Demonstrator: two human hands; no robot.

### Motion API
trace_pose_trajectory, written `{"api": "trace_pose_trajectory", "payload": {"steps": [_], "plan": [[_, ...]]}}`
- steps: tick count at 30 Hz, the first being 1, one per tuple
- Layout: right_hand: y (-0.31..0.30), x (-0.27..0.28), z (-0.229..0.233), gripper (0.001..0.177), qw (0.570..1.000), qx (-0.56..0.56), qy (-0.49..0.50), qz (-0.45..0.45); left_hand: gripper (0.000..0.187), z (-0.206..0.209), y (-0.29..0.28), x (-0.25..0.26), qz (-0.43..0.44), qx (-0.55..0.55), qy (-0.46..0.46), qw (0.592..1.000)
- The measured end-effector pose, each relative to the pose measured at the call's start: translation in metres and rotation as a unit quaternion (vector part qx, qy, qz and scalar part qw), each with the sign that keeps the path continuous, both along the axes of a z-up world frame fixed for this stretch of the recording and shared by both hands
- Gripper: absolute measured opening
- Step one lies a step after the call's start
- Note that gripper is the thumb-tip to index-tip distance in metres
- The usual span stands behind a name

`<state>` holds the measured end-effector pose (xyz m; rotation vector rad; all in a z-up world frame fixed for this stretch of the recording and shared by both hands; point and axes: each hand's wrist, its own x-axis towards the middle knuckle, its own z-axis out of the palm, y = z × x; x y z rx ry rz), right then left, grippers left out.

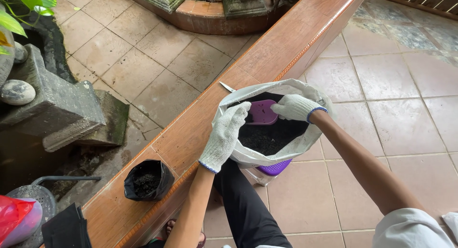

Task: Filling a small black polybag with soil from a larger white bag using a purple plastic scoop.

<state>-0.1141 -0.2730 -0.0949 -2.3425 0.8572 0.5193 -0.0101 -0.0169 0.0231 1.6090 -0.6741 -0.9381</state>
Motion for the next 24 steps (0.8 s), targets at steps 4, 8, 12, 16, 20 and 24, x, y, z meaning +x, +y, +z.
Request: {"api": "trace_pose_trajectory", "payload": {"steps": [4,8,12,16,20,24], "plan": [[0.004,0.001,0.001,0.048,1.0,0.008,-0.001,-0.021,0.063,0.002,0.005,0.002,-0.003,-0.003,0.0,1.0],[0.004,-0.001,-0.001,0.047,0.999,0.019,-0.006,-0.031,0.063,0.004,0.008,0.003,-0.002,-0.007,0.0,1.0],[0.012,-0.005,0.015,0.052,0.999,0.01,-0.017,-0.04,0.062,0.005,0.009,0.003,-0.007,-0.009,0.001,1.0],[0.031,-0.002,0.059,0.052,0.999,-0.038,0.009,0.001,0.062,0.005,0.017,0.008,-0.002,-0.003,-0.001,1.0],[0.026,0.006,0.04,0.051,0.997,-0.076,0.008,0.025,0.062,0.002,0.028,0.011,0.009,0.008,0.008,1.0],[0.027,0.003,0.047,0.051,0.997,-0.08,0.011,0.015,0.063,0.009,0.032,0.013,0.018,0.018,0.013,1.0]]}}
